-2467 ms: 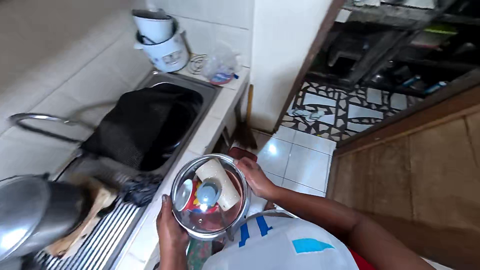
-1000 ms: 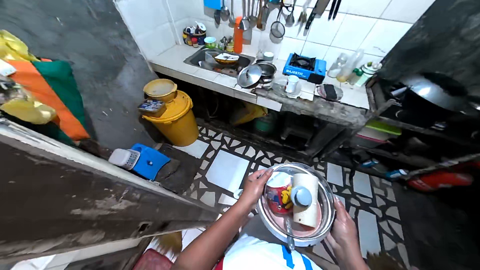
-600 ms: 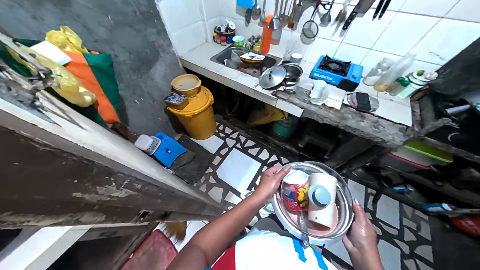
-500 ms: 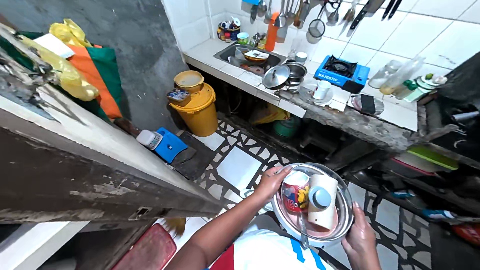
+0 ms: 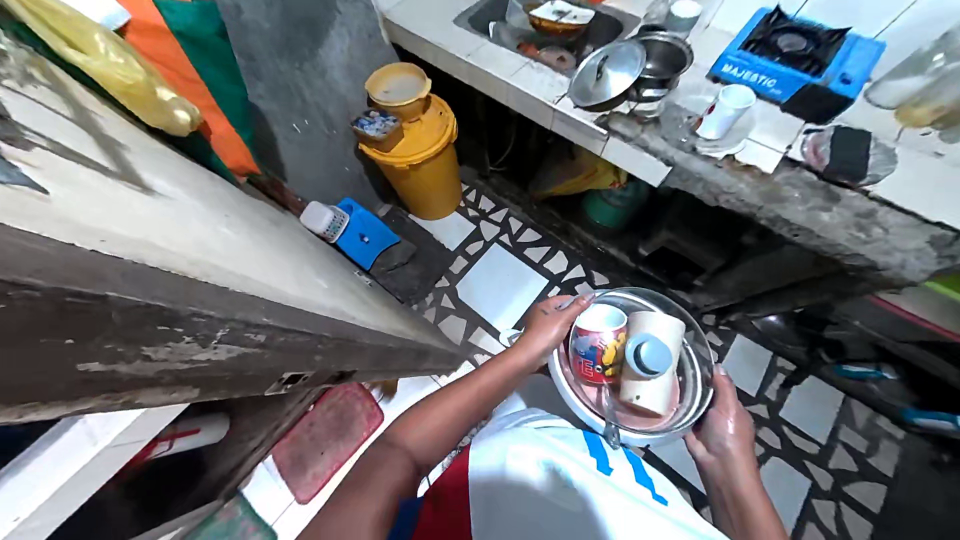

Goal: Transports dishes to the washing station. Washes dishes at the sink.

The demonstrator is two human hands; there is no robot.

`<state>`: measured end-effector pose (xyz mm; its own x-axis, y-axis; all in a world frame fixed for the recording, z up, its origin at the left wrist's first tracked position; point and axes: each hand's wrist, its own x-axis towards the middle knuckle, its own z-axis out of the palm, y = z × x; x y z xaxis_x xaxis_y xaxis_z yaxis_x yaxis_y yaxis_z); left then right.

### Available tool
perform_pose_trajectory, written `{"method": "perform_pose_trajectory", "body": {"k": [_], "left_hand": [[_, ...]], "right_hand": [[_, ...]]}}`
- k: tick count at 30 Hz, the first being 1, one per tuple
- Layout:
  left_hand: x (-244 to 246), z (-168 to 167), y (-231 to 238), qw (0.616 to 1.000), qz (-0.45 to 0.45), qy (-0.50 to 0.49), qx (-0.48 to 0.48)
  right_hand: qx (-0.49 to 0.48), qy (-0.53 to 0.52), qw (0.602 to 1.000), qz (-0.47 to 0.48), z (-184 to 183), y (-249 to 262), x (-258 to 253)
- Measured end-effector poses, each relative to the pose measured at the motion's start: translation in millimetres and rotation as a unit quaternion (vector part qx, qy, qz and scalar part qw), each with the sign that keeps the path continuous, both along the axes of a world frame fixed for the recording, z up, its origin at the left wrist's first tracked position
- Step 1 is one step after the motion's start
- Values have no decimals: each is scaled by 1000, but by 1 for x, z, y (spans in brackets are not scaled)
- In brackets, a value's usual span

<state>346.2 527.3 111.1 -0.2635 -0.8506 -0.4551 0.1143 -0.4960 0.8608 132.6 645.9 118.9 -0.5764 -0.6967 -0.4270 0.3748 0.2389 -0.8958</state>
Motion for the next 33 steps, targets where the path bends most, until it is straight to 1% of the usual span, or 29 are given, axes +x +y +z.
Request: {"method": "perform_pose_trajectory", "body": {"k": [5,10,16,18,22,26,28,33], "left_hand": [[1,0,-10,999,30,10,25],[19,-4,-46,998,63,8,22],[57,-6,-110,992,124,15,13],[70,-7,-140,990,142,13,-6],[97,-1,-184,981,193,-10,-26],[125,-2,-212,969,240,-20,-50],[137,-6,-221,962,268,-24,-47],[159,-16,-233,946,302,-115,-26]], "right_hand": [[5,12,1000,18,6,-27,-6],[-3,5,999,45,4,-73,11],[-14,4,994,105,0,-160,39],[-13,8,992,123,-1,-199,50],[-7,15,985,170,2,-263,72],[-10,4,974,224,-11,-315,94],[0,13,967,253,-17,-335,104],[27,73,933,352,-34,-383,120]]}}
